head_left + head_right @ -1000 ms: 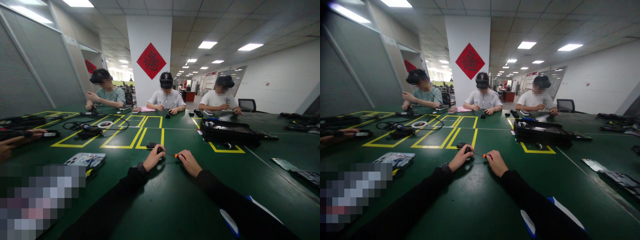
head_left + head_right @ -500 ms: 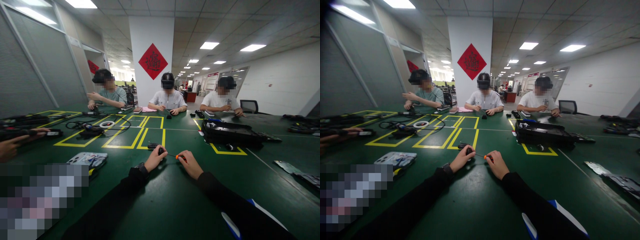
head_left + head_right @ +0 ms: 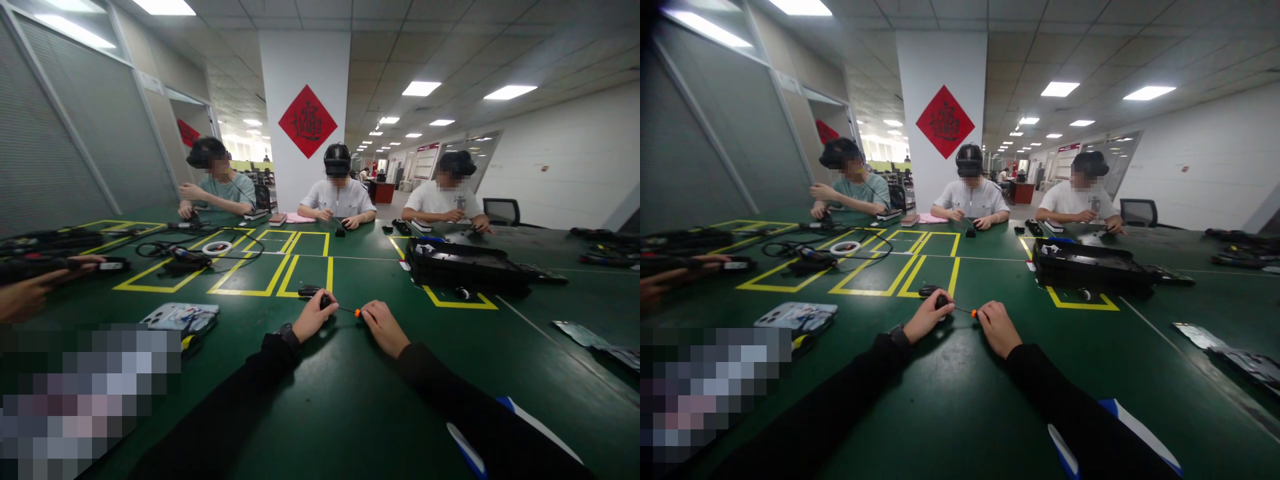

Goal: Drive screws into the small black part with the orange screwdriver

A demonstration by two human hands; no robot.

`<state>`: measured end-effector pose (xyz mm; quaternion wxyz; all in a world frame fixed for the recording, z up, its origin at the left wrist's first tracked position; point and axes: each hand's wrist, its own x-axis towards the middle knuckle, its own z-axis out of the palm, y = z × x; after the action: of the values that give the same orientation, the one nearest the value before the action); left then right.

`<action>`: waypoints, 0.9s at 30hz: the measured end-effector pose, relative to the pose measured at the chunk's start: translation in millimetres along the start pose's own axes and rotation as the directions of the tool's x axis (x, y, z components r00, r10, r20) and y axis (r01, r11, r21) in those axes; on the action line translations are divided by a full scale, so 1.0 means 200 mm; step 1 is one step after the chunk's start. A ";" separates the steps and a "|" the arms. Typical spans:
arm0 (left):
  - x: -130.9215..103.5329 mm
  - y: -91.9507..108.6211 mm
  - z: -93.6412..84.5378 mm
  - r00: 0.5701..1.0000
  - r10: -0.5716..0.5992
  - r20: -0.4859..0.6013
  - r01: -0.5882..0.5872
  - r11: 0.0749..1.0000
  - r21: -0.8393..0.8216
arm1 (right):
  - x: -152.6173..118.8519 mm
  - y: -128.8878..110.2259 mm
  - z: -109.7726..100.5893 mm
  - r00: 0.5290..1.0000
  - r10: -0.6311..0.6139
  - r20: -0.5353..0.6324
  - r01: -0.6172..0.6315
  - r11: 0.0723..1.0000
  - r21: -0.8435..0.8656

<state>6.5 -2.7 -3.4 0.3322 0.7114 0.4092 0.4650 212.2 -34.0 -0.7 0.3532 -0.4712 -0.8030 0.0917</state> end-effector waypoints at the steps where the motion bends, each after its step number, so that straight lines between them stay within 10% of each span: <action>1: 0.00 0.00 0.00 1.000 0.000 -0.004 0.000 1.000 0.000 | 0.00 0.00 0.00 1.000 0.003 0.001 -0.003 1.000 0.004; 27: -0.01 0.00 0.01 0.998 -0.053 0.016 0.054 0.995 -0.083 | 0.00 0.03 0.00 1.000 -0.010 -0.002 0.010 0.999 0.054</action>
<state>7.4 -4.4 -3.9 0.3767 0.6888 0.4060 0.4678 215.4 -30.5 -3.5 0.3668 -0.4576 -0.8023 0.1111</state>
